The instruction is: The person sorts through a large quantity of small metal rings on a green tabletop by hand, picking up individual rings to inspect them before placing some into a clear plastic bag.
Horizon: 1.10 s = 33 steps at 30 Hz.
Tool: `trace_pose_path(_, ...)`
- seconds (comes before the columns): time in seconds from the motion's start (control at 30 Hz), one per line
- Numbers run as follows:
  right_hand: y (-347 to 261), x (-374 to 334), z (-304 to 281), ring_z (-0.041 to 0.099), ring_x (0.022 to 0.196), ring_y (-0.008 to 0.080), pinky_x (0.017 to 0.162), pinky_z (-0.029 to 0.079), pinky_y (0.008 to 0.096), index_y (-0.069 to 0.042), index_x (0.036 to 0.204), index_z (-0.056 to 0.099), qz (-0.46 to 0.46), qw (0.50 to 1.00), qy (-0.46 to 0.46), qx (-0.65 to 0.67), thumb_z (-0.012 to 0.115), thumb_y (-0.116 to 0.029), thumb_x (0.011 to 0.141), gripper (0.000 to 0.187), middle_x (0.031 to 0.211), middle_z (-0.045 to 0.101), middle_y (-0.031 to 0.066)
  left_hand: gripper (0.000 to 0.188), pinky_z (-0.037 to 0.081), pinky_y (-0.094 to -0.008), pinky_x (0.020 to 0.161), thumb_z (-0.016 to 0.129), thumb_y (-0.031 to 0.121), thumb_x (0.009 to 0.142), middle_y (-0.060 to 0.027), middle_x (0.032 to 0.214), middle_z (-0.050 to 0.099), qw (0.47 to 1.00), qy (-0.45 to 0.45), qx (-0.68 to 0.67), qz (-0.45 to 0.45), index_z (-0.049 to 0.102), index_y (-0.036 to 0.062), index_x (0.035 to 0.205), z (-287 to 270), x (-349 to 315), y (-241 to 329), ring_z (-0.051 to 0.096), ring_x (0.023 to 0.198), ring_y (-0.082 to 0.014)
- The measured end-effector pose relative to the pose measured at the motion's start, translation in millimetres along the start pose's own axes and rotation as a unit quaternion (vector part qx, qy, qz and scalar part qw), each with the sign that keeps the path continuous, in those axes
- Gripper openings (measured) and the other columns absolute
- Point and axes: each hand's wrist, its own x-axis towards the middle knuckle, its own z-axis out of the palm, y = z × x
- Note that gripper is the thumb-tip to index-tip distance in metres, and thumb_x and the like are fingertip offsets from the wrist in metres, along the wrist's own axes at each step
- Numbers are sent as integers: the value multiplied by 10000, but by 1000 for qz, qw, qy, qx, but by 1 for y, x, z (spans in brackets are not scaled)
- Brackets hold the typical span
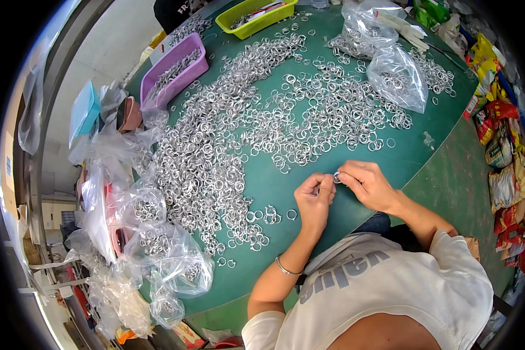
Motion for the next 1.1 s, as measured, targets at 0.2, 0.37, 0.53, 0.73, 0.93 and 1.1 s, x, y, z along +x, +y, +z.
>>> trace_pose_path(0.2,2,1,-1,522,611,320,543,410,379,39,809,555,-27,1000,10,-13,528,-70,859,122,697,535,166,253,203,-193,388,546,180,905,-5,596,501,994,-6,-61,-94,548,17,712,2,3,8,322,435,-36)
trace_pose_path(0.37,-10,12,-23,513,533,227,509,398,340,21,822,565,152,982,-33,107,502,-119,887,167,622,515,143,318,187,-191,394,463,245,945,1,607,461,993,0,-84,-85,568,-10,787,-12,15,16,286,441,-33)
trace_pose_path(0.53,12,11,-15,439,512,90,483,357,257,12,867,562,158,985,-63,40,480,-135,909,174,603,524,46,288,214,-181,406,457,221,944,-21,693,500,993,-25,-44,-110,585,-36,930,-10,16,13,330,480,-43)
trace_pose_path(0.73,38,9,-8,475,493,139,463,375,293,-12,955,573,105,990,-1,-96,512,-175,897,184,597,514,80,282,209,-173,404,455,212,946,-3,709,507,994,-28,-37,-95,598,-31,924,-12,18,12,333,487,-26)
trace_pose_path(0.93,32,13,-22,416,544,96,454,342,198,34,1031,515,360,697,11,620,452,-216,939,274,759,492,29,216,223,-176,407,488,131,927,-7,714,515,997,-54,14,-47,598,-49,972,-12,17,13,334,488,-28)
trace_pose_path(1.1,43,6,-5,411,711,125,628,381,250,42,1085,466,340,431,30,835,412,-187,946,273,835,463,55,214,220,-172,401,495,142,926,-7,713,518,997,-48,-17,-63,603,-37,971,-9,18,12,338,480,-22)
